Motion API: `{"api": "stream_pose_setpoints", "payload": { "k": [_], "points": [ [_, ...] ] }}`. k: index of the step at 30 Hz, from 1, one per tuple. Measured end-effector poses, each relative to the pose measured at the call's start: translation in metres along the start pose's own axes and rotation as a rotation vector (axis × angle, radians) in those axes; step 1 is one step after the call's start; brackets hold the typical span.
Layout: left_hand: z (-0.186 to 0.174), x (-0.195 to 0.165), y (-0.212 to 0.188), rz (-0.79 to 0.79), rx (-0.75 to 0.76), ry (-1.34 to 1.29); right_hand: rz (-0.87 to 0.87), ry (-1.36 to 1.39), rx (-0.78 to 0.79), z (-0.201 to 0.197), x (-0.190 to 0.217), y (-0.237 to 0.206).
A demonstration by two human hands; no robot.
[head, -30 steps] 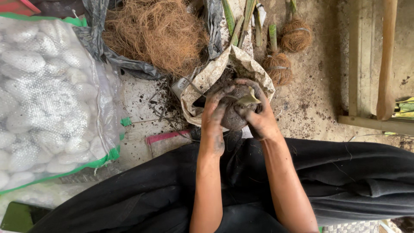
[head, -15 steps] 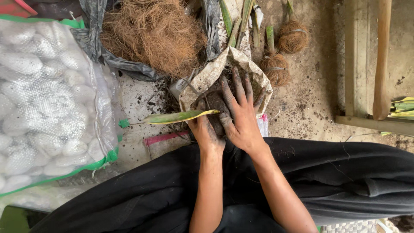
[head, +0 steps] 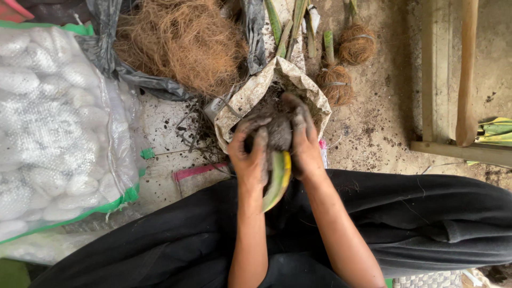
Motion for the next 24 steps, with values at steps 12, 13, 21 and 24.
{"api": "stream_pose_setpoints", "payload": {
  "k": [12,13,21,24],
  "points": [
    [0.000,0.003,-0.007,-0.146,0.111,-0.214,0.468,0.386,0.049,-0.012,-0.016,-0.003],
    [0.001,0.001,-0.006,-0.110,0.145,-0.217,0.489,0.497,0.064,-0.013,-0.019,-0.003],
    [0.008,-0.038,0.002,0.347,-0.129,0.337,0.484,0.765,-0.077,-0.039,-0.058,-0.015],
    [0.001,-0.040,0.011,0.277,-0.392,0.375,0.520,0.812,-0.132,-0.041,-0.062,-0.017]
  ]
}}
Point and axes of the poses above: each hand's wrist, its own y-axis towards the middle knuckle, its own z-axis out of the palm, x = y × z, the point moved 4 cm from there along y, towards the middle knuckle, and after that the axes turned 13 degrees about y, right-handed, at the moved point
